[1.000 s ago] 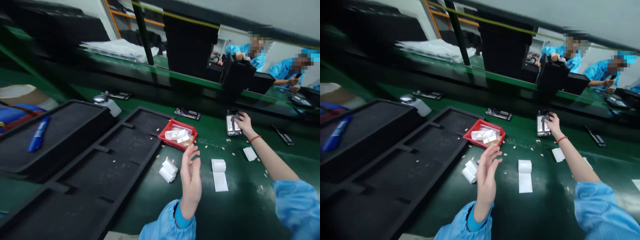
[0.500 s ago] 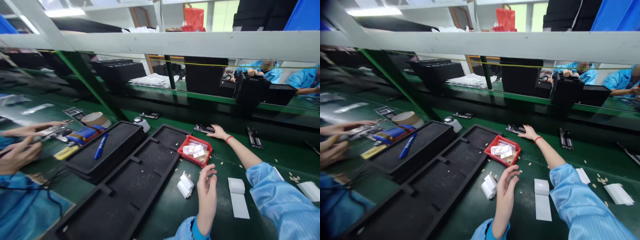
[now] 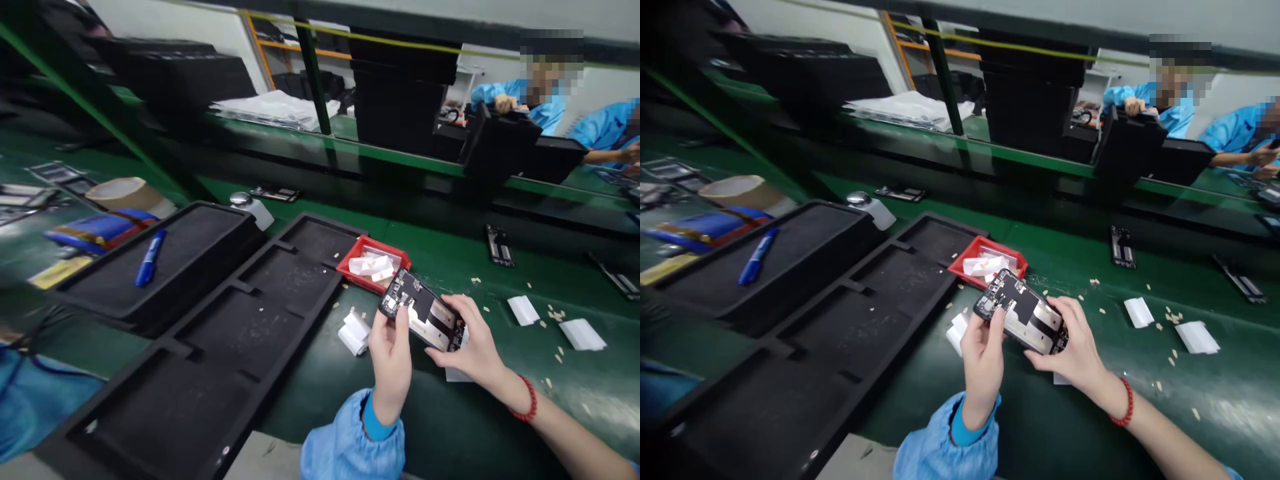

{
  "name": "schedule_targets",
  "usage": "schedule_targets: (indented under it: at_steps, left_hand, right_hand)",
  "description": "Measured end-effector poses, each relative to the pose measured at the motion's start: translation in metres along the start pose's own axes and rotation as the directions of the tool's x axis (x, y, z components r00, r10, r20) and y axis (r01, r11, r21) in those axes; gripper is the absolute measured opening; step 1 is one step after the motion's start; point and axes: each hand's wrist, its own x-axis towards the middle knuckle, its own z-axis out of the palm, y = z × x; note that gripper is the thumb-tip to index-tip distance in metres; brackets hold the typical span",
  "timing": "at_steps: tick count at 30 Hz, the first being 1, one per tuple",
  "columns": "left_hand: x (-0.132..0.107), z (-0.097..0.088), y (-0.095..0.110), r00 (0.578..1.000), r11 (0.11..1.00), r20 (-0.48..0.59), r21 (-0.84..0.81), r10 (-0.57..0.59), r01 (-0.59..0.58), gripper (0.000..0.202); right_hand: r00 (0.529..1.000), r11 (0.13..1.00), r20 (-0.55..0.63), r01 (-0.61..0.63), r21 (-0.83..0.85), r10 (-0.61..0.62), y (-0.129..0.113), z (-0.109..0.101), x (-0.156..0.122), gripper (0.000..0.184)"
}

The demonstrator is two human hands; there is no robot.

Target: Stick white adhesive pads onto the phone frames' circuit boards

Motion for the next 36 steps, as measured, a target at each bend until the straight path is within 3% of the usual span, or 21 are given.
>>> schedule_targets:
  at_steps: [3,7,9,12,21,27,32,36]
  left_hand:
    - [-0.003,0.0,-0.002,0.997,0.996,0.041,0.059,0.059,-0.062,0.036]
    - [-0.006,0.003,-0.007,0.978,0.978,0.065,0.063,0.196,-0.2,0.046]
    - [-0.006,0.002,-0.008,0.966,0.96,0.044,0.106,0.256,-0.259,0.035]
    - [-0.008,-0.001,-0.007,0.944,0.919,0.056,0.215,0.326,-0.33,0.007]
    - [-0.009,-0.01,-0.011,0.908,0.861,0.088,0.294,0.409,-0.416,0.018]
    - [-0.009,-0.009,-0.009,0.888,0.826,0.099,0.334,0.449,-0.455,0.021]
    - [-0.009,-0.009,-0.005,0.867,0.794,0.123,0.354,0.483,-0.493,0.021]
    - [-0.009,-0.01,-0.006,0.861,0.786,0.136,0.358,0.49,-0.504,0.02]
  right_hand:
    - [0.998,0.994,-0.044,-0.028,0.103,0.033,-0.018,-0.001,0.01,0.05]
    - [0.994,0.969,-0.085,-0.04,0.242,0.062,-0.037,0.002,0.04,0.013]
    - [0.993,0.955,-0.104,-0.026,0.296,0.06,-0.044,0.005,0.047,0.003]
    - [0.989,0.956,-0.143,0.0,0.293,0.043,-0.05,0.008,0.047,0.006]
    - [0.96,0.961,-0.157,0.252,0.114,-0.233,-0.057,0.004,0.046,0.017]
    - [0.962,0.958,-0.149,0.249,0.143,-0.228,-0.055,0.002,0.047,0.014]
    - [0.978,0.975,-0.186,0.126,0.182,-0.092,-0.054,0.004,0.045,0.011]
    - [0.992,0.964,-0.114,0.083,0.251,-0.055,-0.053,0.002,0.049,0.007]
